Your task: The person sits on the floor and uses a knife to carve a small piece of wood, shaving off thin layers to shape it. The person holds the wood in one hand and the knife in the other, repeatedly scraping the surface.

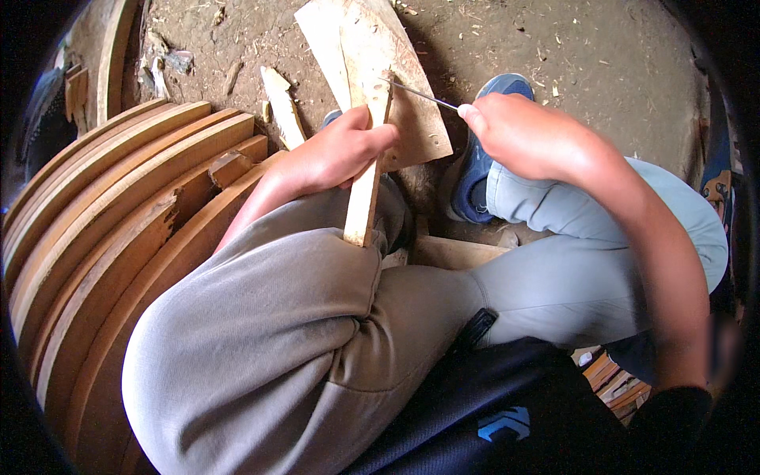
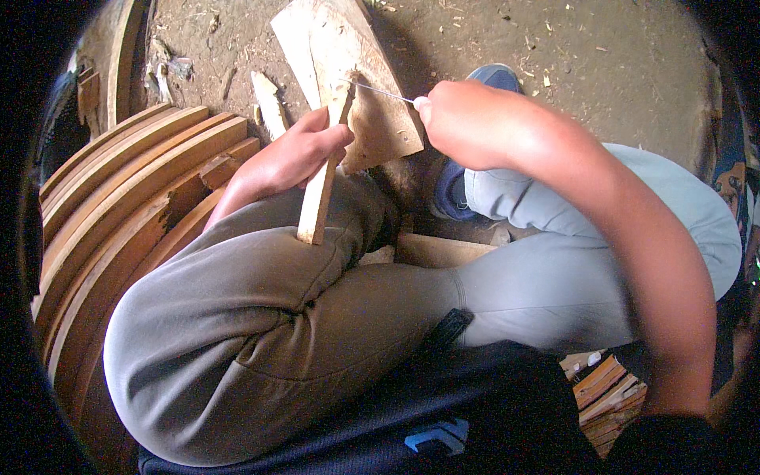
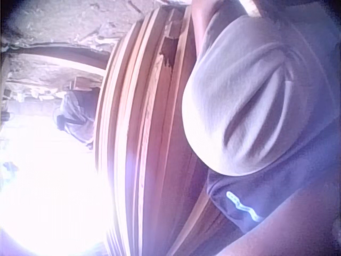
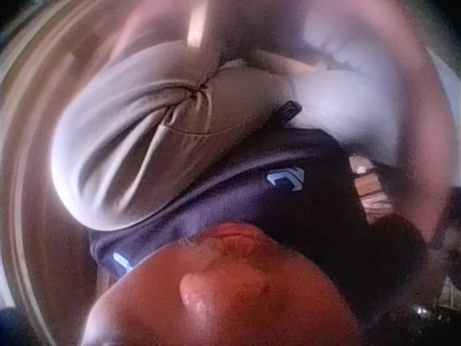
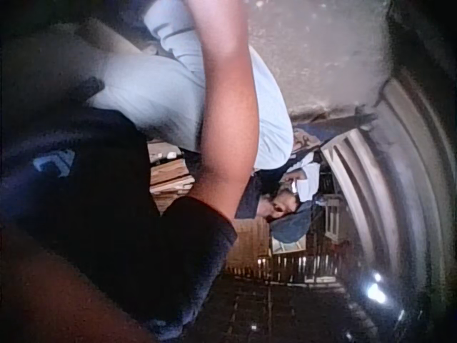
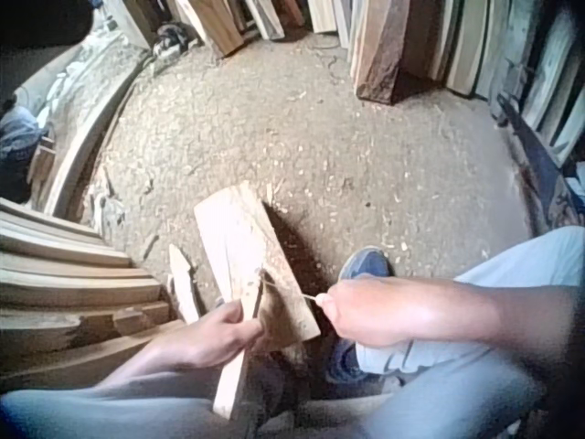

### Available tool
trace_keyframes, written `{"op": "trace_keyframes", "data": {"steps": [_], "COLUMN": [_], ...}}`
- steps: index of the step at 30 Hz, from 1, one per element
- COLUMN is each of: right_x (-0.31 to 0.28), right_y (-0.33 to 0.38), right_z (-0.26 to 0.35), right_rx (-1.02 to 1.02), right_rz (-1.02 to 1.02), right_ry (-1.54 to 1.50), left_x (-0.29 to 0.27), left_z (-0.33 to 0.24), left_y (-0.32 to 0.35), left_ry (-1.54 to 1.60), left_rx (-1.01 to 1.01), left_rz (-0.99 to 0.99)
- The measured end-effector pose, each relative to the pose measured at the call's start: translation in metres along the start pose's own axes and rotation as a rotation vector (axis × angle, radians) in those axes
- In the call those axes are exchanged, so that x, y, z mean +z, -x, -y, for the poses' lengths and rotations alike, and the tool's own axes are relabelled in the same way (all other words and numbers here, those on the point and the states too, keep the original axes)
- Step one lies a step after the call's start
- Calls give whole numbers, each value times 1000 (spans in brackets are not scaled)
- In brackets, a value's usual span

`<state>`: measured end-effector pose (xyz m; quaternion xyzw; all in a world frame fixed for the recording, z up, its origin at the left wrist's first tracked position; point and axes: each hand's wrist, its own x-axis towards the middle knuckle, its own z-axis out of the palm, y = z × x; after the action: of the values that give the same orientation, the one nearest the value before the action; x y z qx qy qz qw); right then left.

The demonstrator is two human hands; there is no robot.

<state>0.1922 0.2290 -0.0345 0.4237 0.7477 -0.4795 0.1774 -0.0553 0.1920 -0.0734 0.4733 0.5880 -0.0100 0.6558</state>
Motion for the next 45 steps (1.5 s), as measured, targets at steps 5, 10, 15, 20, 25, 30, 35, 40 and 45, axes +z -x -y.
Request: {"op": "trace_keyframes", "data": {"steps": [5,10,15,20,25,30,35,40,45], "right_x": [16,26,29,52,63,51,31,13,0], "right_y": [-4,-3,2,11,7,-1,-4,-4,1], "right_z": [6,10,29,33,25,0,-6,-12,-9], "right_rx": [149,293,394,350,315,177,155,19,-48], "right_rz": [-90,-122,-147,-360,-390,-217,-113,-28,21], "right_ry": [-23,-77,-109,-84,-80,-257,-210,-102,33], "left_x": [-2,-3,-2,1,5,4,1,0,1], "left_z": [1,-8,-14,-8,-9,-11,-8,1,-2], "left_y": [-2,-2,5,4,8,8,7,4,4], "left_ry": [-3,-77,-71,24,104,45,32,96,78], "left_rx": [-9,-84,-123,-6,34,26,22,46,31], "left_rz": [42,69,62,30,22,34,64,106,90]}}
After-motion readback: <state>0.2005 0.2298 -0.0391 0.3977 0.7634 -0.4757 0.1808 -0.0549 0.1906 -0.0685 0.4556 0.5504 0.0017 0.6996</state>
